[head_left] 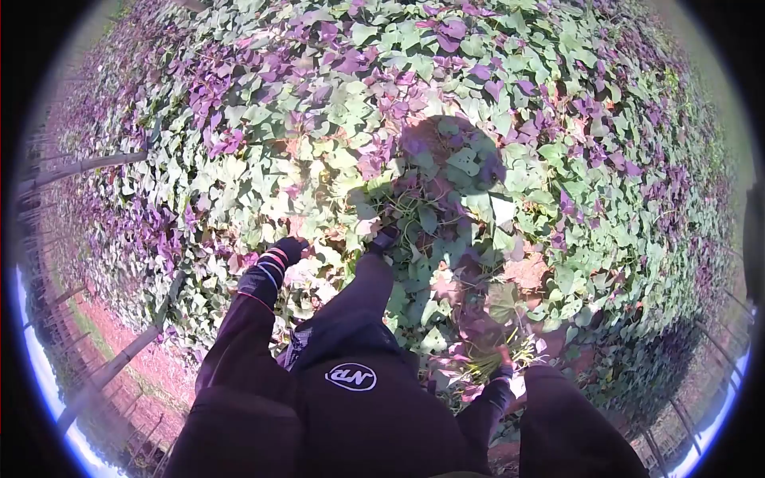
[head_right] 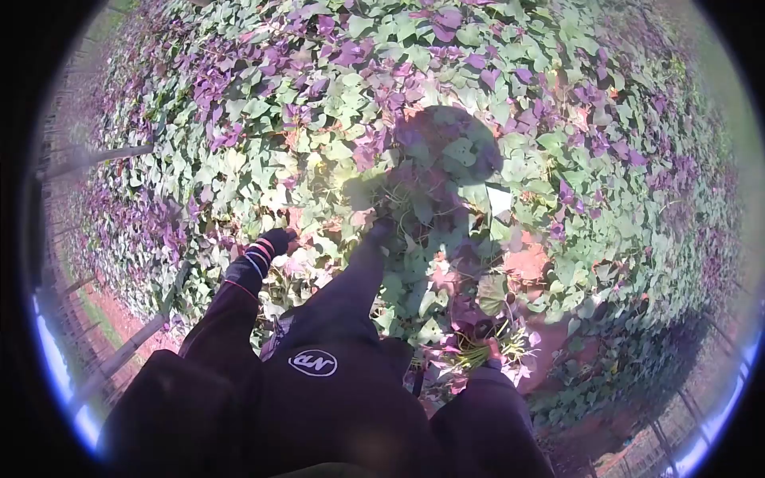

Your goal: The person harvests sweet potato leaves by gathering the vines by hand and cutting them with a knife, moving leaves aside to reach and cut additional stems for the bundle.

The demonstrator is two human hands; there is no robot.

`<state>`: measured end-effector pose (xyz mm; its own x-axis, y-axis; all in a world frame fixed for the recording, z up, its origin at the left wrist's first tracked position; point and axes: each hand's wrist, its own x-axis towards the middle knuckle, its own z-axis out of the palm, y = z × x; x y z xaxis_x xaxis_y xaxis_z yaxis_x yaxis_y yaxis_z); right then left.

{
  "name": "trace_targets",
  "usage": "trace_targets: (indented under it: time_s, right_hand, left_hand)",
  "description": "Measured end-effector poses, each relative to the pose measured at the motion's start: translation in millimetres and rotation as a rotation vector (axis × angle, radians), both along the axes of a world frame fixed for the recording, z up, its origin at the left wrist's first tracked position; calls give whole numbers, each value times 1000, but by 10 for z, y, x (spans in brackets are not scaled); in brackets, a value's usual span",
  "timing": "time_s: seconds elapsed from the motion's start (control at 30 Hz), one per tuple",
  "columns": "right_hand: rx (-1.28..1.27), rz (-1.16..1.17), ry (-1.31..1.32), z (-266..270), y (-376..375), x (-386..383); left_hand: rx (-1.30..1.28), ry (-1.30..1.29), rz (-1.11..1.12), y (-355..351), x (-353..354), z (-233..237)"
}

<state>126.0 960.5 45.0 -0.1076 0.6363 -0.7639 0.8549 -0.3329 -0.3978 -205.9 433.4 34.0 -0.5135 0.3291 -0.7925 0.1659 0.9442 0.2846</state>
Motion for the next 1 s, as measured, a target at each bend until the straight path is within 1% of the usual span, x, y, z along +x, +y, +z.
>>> trace_targets:
  time_s: [0.03,0.07,0.1,0.17,0.2,0.27,0.3,0.37,0.4,0.43,0.47,0.5,0.57,0.63,0.67,0.7,0.77,0.83,0.87,0.9,0.93,1.0]
  right_hand:
    - [4,17,-4,38,-20,-168]
    - [7,32,-7,99,-50,-344]
    - [9,49,-7,142,-78,-516]
    - [14,75,-5,269,-132,-818]
    - [12,97,-4,305,-179,-978]
    - [14,145,17,370,-226,-1326]
    - [14,172,23,398,-264,-1491]
    - [20,210,47,472,-354,-1858]
    - [23,225,57,529,-373,-2017]
    - [27,237,61,582,-385,-2160]
    - [31,244,66,611,-418,-2257]
    - [33,246,68,642,-451,-2352]
    - [37,241,60,669,-597,-2467]
    - [35,229,46,634,-790,-2580]
    - [32,219,39,591,-877,-2656]
    - [27,203,28,515,-998,-2703]
    - [11,189,-1,431,-1177,-2767]
    - [9,171,-16,376,-1317,-2897]
    - [7,176,-15,389,-1374,-3051]
    - [7,181,-4,402,-1407,-3181]
    - [13,182,15,420,-1411,-3321]
    - [17,199,58,448,-1431,-3623]
  left_hand:
    - [-68,-75,-67,-108,-52,-26]
    - [-96,-61,-99,-287,-76,-113]
    - [-168,-42,-77,-393,-123,-120]
    - [-254,-83,-75,-713,-248,-329]
    - [-213,4,98,-785,-327,-247]
    - [-270,71,59,-830,-591,-171]
    - [-279,114,51,-803,-732,-33]
    - [-229,147,308,-658,-964,303]
    - [-157,199,447,-686,-983,216]
    - [-59,258,468,-726,-978,81]
    - [12,273,410,-747,-967,-30]
    - [82,286,350,-720,-987,11]
    - [79,185,547,-671,-987,189]
    - [192,167,546,-904,-834,-83]
    - [215,40,635,-931,-892,195]
    - [184,70,714,-1136,-672,-168]
    - [45,4,524,-1486,-551,-253]
    - [-125,-37,285,-1773,-467,-203]
    - [-83,-89,306,-1936,-487,-175]
    - [-84,-35,284,-2053,-506,-166]
    - [-83,-41,279,-2151,-554,-183]
    - [-140,3,309,-2302,-731,-172]
